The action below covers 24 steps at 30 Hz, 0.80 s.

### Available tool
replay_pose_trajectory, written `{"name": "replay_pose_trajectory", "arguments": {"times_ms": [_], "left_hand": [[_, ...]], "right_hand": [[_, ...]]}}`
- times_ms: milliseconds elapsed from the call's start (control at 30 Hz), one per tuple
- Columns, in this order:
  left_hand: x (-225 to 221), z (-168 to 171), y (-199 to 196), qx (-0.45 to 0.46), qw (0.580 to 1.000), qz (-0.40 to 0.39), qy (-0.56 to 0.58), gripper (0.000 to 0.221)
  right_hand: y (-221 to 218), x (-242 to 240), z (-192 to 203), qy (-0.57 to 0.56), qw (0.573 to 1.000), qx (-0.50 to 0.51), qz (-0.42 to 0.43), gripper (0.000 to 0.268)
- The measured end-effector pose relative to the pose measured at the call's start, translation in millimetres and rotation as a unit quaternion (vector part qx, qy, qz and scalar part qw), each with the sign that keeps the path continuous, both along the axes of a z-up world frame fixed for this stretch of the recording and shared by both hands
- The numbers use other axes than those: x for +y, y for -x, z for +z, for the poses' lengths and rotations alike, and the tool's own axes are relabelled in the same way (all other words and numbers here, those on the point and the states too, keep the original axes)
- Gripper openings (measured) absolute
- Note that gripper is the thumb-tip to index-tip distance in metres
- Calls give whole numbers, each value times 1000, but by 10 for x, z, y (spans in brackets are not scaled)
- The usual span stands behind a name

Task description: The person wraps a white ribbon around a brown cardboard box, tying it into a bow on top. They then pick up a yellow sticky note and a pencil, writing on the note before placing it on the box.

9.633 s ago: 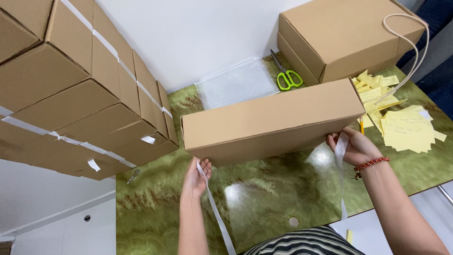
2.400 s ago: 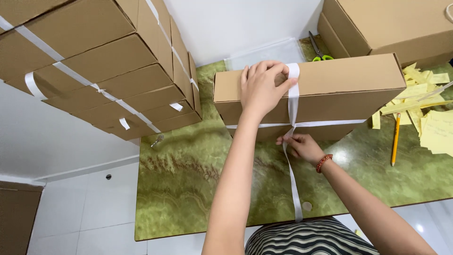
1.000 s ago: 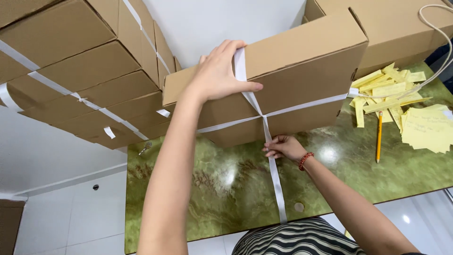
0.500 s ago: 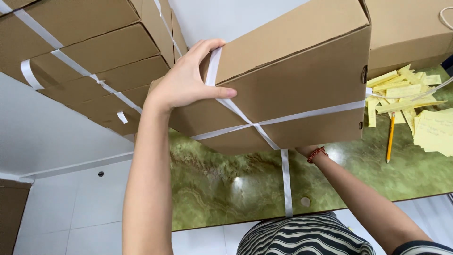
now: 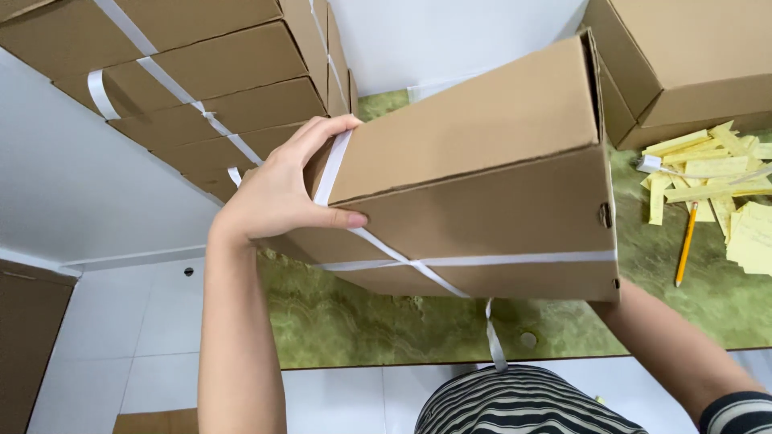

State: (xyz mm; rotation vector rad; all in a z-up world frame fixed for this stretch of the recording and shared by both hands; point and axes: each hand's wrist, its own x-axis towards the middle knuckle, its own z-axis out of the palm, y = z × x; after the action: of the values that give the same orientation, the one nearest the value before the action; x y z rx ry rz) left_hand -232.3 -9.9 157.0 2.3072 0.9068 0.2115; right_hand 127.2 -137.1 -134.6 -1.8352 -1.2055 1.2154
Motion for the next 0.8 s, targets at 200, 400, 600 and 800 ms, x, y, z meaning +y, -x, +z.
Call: {"name": "replay_pose_trajectory", "arguments": {"times_ms": [200, 400, 600, 800], "left_hand": [[-225, -174, 25, 37, 997, -71, -3, 101], [-454, -319, -219, -31, 982, -164, -90, 102], [-740, -1251, -523, -91, 949, -111, -281, 115], [-711, -2649, -987, -127, 903, -86, -402, 114]], "right_hand": [[82, -137, 1023, 60, 986, 147, -56, 52], [-95, 1, 1590, 110, 948, 280, -108, 60], [-811, 464, 1050, -81, 949, 303, -38, 51], [-1002, 644, 917, -107, 946, 296, -74, 50]]}}
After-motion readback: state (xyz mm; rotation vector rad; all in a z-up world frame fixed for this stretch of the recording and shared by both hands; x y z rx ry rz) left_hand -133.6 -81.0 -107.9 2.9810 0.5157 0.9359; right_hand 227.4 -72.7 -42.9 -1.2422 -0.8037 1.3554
